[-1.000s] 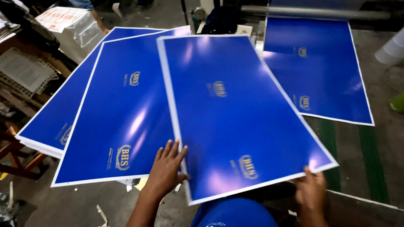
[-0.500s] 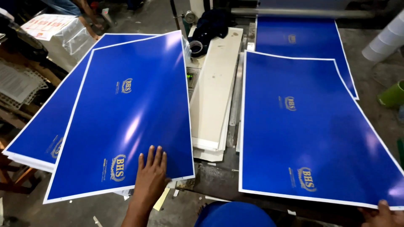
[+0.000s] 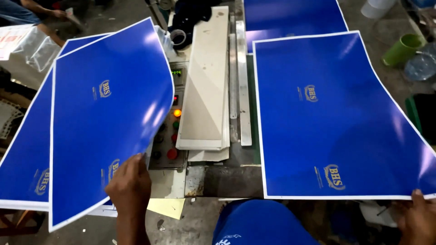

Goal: Picking up large blue printed sheets from a machine and stacking them into a pile.

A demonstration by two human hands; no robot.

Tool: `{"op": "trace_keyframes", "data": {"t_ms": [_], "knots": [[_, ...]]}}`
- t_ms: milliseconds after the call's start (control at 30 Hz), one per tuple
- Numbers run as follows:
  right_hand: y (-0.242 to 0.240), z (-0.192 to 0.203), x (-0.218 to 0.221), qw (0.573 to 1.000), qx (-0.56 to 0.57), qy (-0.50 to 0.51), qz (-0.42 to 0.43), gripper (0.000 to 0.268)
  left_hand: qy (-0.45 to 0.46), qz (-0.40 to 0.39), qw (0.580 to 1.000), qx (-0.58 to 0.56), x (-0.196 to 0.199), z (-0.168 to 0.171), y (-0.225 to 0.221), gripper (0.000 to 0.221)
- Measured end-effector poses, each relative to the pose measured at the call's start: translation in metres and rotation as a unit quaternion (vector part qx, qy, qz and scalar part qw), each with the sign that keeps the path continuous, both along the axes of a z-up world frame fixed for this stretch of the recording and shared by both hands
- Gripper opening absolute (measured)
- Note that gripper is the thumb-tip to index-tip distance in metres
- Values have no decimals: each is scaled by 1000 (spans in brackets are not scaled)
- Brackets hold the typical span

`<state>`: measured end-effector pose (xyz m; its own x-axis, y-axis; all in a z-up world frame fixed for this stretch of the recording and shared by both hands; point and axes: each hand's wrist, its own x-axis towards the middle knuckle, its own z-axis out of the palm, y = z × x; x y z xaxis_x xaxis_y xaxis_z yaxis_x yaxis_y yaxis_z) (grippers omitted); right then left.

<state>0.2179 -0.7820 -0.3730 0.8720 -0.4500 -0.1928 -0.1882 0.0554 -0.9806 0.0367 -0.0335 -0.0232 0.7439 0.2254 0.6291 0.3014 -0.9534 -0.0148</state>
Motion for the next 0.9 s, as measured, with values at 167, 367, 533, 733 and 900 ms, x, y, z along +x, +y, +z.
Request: {"op": "trace_keyframes", "data": {"t_ms": [167, 367, 533, 733, 900], "knots": [[60, 72, -20, 993, -107, -43, 4, 27, -100, 14, 993, -64, 6, -5, -10, 6], [80, 85, -22, 992, -81, -92, 29, 19, -135, 1, 984, -115, 14, -21, -16, 8], [104, 90, 5, 996, -66, -52, -16, 32, -136, 4, 984, -119, 14, -23, -17, 9], [110, 72, 66, 999, -43, -17, -13, 33, -134, -1, 982, -133, 20, -22, -27, 8], [112, 61, 86, 999, 10, 13, 37, 36, -165, -39, 979, -117, 22, -24, -36, 8]]}}
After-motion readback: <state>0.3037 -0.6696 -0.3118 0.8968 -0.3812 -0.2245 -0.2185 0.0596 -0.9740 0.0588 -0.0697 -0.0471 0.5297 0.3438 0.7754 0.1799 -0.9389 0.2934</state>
